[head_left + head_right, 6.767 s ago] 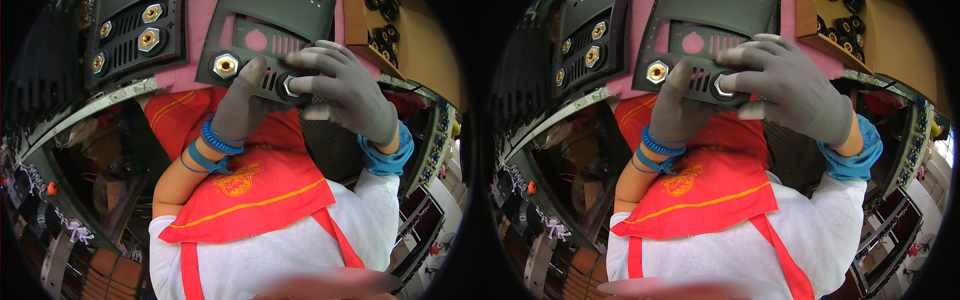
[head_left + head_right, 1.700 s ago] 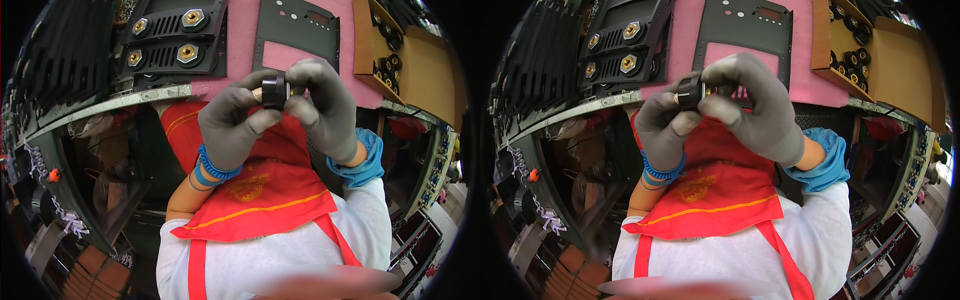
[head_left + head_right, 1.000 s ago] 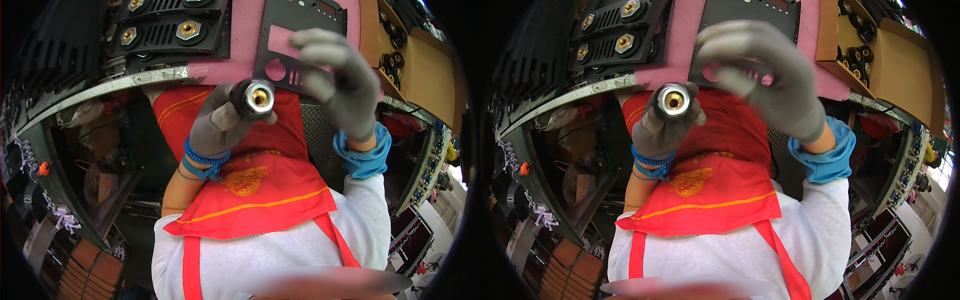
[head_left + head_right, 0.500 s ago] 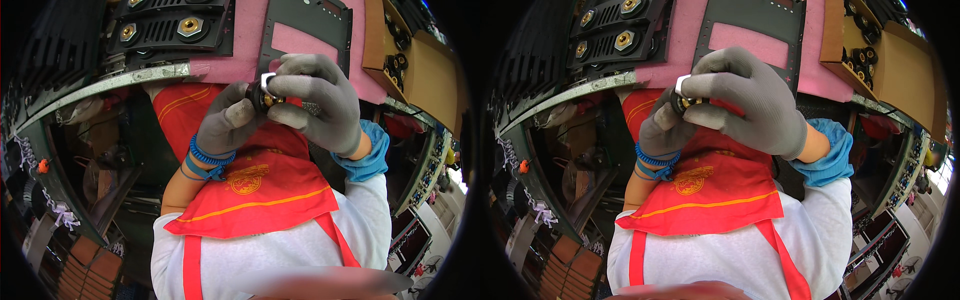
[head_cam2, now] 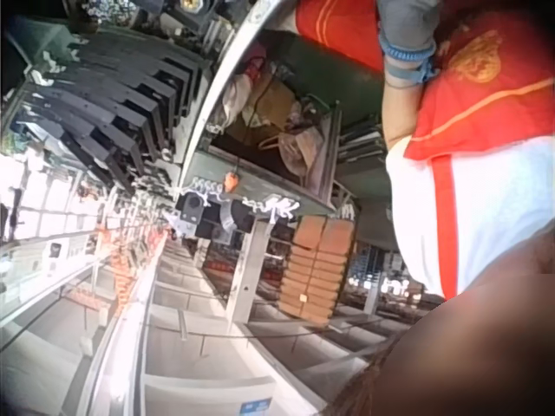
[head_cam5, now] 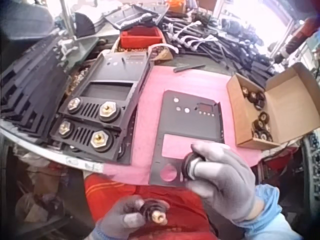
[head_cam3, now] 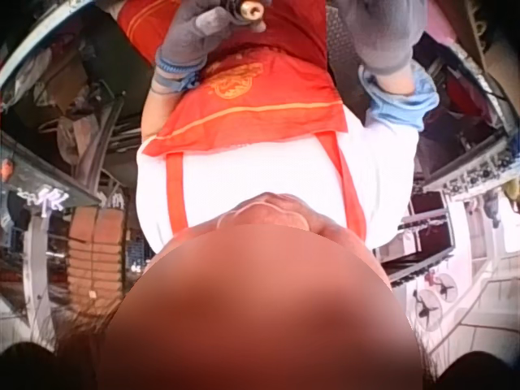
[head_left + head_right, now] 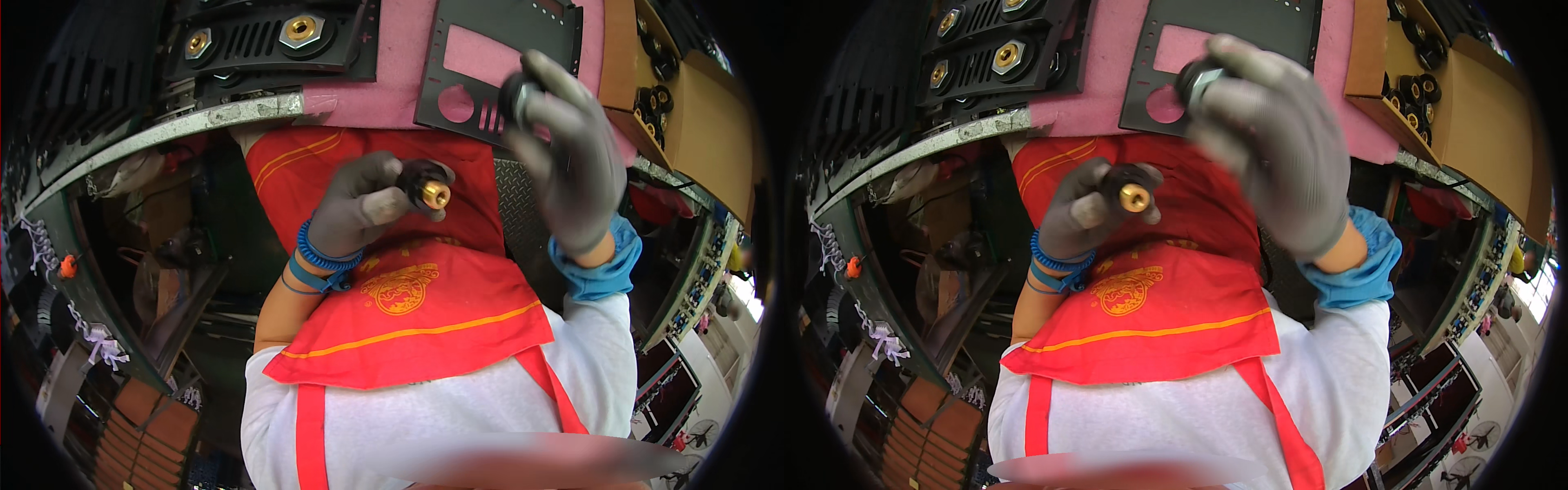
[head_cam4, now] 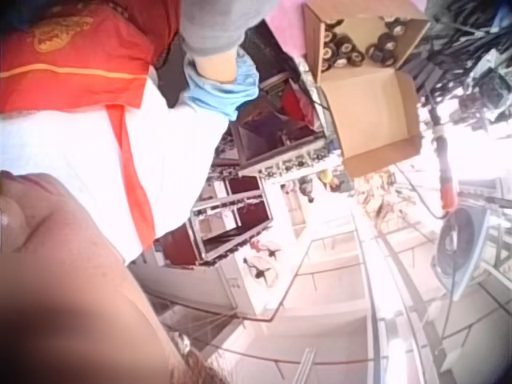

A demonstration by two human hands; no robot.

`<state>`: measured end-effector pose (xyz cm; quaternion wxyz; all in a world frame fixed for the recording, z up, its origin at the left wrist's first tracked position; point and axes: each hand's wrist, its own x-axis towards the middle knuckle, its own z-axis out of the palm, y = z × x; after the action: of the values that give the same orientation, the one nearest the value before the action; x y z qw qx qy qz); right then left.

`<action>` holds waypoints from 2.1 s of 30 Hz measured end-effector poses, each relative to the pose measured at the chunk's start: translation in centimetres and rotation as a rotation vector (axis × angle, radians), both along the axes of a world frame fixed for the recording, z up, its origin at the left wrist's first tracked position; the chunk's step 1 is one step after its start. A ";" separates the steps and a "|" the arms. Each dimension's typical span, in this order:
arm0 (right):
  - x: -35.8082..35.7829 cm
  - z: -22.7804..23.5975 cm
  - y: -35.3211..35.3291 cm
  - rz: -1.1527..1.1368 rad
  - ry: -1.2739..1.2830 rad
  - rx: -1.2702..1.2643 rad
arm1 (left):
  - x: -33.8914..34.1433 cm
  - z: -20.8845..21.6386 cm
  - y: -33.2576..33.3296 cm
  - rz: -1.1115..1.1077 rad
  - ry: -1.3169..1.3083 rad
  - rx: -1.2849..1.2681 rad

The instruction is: Assembling electronic components into solar panel housing units by installing and securing round connectors.

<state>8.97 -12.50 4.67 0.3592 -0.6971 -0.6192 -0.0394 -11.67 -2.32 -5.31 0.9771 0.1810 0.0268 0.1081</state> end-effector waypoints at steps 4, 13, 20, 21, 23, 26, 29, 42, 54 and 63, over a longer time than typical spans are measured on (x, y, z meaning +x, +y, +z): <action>2.8 -2.7 -0.6 -0.054 -0.107 -0.252 | 1.2 -3.5 -0.2 -0.080 0.199 0.120; 2.3 -2.4 -3.2 0.218 -0.022 -0.355 | 3.6 -6.1 -0.4 -0.198 -0.009 -0.007; 2.4 -1.5 -3.5 0.245 0.054 -0.366 | 3.5 -4.4 -0.9 -0.278 0.132 -0.093; 2.5 -1.4 -3.4 0.258 0.068 -0.371 | 3.5 -4.3 -1.0 -0.278 0.132 -0.092; 2.8 -1.1 -3.1 0.278 0.083 -0.376 | 3.5 -3.9 -1.0 -0.215 0.067 0.028; 3.1 -0.8 -2.8 0.320 0.117 -0.391 | 3.1 -3.1 -0.2 -0.305 0.088 -0.091; 3.4 -0.7 -2.5 0.356 0.101 -0.434 | 2.8 -3.3 0.8 -0.373 0.098 -0.071; 2.5 -0.6 0.0 0.487 0.027 -0.391 | 3.5 0.3 0.2 -0.145 0.184 -0.061; 1.5 0.0 0.4 0.404 -0.124 -0.348 | 3.7 -0.9 -0.1 -0.152 0.078 -0.012; 2.0 1.1 0.5 0.427 0.006 -0.532 | 4.2 0.5 -0.3 -0.109 0.155 -0.149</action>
<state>10.95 -11.99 5.81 0.1669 -0.6209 -0.7389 0.2017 -7.44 -2.65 -4.76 0.9873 0.1168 0.1004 0.0380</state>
